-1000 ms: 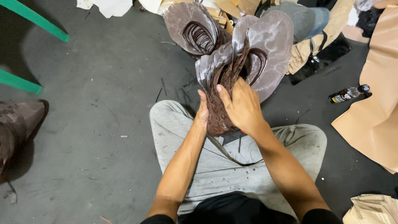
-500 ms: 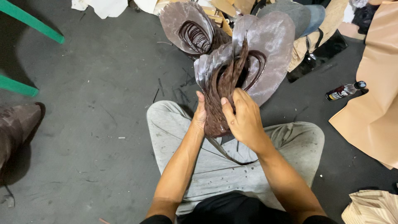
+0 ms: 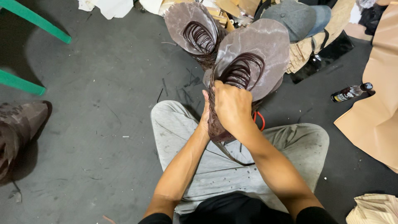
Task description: The person sits on the floor of a workshop surrounded by brown decorated shoe upper components. They pick up the fringed upper pieces one at a time, turn them over in their hands, and stack or arrange them in piles on the floor, occasionally setting pieces aside.
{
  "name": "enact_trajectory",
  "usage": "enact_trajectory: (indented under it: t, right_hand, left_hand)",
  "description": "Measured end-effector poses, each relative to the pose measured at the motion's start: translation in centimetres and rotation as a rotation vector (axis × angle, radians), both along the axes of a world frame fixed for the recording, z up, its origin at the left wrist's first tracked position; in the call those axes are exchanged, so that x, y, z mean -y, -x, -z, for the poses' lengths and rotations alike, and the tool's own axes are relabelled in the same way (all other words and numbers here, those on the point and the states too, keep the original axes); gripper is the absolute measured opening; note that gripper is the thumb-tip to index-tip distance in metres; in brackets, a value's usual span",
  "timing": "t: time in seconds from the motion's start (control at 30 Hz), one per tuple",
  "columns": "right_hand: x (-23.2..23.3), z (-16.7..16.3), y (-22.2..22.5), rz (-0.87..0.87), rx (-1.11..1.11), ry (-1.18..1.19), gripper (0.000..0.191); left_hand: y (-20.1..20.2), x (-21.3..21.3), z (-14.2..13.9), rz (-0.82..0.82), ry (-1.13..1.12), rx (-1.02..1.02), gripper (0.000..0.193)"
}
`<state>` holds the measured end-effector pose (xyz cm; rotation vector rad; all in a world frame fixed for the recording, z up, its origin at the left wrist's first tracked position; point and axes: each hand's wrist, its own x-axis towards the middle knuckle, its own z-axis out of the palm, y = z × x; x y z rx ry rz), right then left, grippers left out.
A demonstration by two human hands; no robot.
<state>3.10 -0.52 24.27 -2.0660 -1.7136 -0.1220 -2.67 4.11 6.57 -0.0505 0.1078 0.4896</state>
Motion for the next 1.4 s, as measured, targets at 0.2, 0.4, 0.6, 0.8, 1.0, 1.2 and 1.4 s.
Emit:
enact_trajectory:
  t: [0.2,0.4,0.6,0.8,1.0,1.2,1.4]
  right_hand:
    - [-1.1,0.8,0.4,-0.028,0.069,0.027,0.009]
    - [-1.0,1.1,0.8,-0.057,0.080,0.016,0.010]
    - [0.5,1.9,-1.4,-0.050,-0.037,-0.052,0.011]
    - [3.3,4.1,-7.8,-0.031,-0.797,-0.080,0.025]
    - [5.3,5.6,-11.3,-0.154,-1.290,-0.253,0.023]
    - [6.4,7.2,-11.9,-0.170,-1.406,-0.178,0.022]
    - [6.4,8.7,-11.9,-0.162,-1.496,-0.237,0.026]
  left_hand:
    - [-0.2,0.0,1.0,0.010,0.056,0.063,0.075]
    - [-0.4,-0.3,2.2,-0.033,0.026,-0.021,0.077]
    - [0.1,-1.0,4.0,0.017,-0.071,0.037,0.085]
    - [-0.3,-2.4,5.1,-0.111,-0.243,-0.089,0.078]
    - [-0.1,-1.6,2.6,-0.133,-0.424,-0.220,0.080]
    - [0.3,-1.4,0.5,-0.187,-0.497,-0.350,0.077]
    - [0.3,-1.3,0.9,-0.203,-0.546,-0.401,0.072]
